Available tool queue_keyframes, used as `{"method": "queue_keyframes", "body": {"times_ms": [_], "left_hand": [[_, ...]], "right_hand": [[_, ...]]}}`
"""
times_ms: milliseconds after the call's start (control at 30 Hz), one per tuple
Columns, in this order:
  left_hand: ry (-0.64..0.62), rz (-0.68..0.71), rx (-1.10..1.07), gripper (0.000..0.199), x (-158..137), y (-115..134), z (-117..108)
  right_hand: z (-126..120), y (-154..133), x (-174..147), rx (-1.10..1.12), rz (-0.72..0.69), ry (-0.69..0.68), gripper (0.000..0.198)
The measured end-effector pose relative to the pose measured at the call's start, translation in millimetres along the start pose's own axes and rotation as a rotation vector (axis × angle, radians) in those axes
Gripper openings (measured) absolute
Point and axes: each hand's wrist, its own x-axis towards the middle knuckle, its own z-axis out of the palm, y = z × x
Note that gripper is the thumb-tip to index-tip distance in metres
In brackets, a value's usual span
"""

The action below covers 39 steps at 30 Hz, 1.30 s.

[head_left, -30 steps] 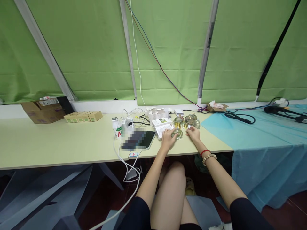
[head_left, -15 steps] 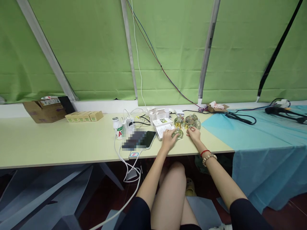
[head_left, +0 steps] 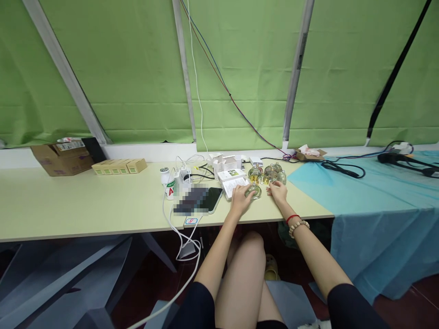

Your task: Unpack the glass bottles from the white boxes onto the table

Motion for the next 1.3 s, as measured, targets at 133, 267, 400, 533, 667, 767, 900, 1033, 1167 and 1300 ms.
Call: {"method": "queue_keyframes", "body": {"times_ms": [133, 267, 400, 533, 667, 767, 900, 1033, 1167, 1300], "left_hand": [[-0.008, -0.012, -0.024, 0.036, -0.4, 0.2, -0.3], [-0.003, -0.011, -0.028, 0.035, -0.2, 1.2, -1.0], [-0.005, -0.004, -0.022, 0.035, -0.1, 1.7, -1.4], [0.002, 0.000, -0.026, 0.034, -0.8, 0.4, -0.7], [-0.006, -0.002, -0.031, 0.035, -0.7, -1.2, -0.1], [-0.010, -0.002, -0.022, 0.034, -0.1, -1.2, -0.2], [0.002, 0.007, -0.025, 0.033, 0.0, -1.3, 0.3], [0.002, 0.008, -0.021, 0.034, -0.3, -2.7, 1.4], [0.004, 0.013, -0.019, 0.035, -0.1, -4.1, 2.4], [0.007, 0.021, -0.022, 0.034, 0.1, -4.3, 2.5]], "right_hand": [[-4.4, -2.3, -0.6, -0.152, -0.027, 0.110, 0.026], [-3.5, -4.2, -3.0, -0.273, -0.060, 0.109, 0.033], [-2.5, -5.2, -5.0, -0.361, -0.078, 0.074, 0.025], [-2.0, -6.2, -5.5, -0.400, -0.067, 0.077, 0.034], [-1.6, -6.7, -5.3, -0.400, -0.055, 0.085, 0.043], [-2.2, -5.6, -3.9, -0.375, -0.051, 0.082, 0.047], [-3.2, -2.7, -0.5, -0.312, -0.048, 0.071, 0.050], [-2.8, 0.4, 1.3, -0.220, -0.042, 0.070, 0.049], [-1.5, 2.6, 1.7, -0.149, -0.023, 0.072, 0.050], [-1.1, 2.8, 2.2, -0.155, -0.042, 0.085, 0.051]]}}
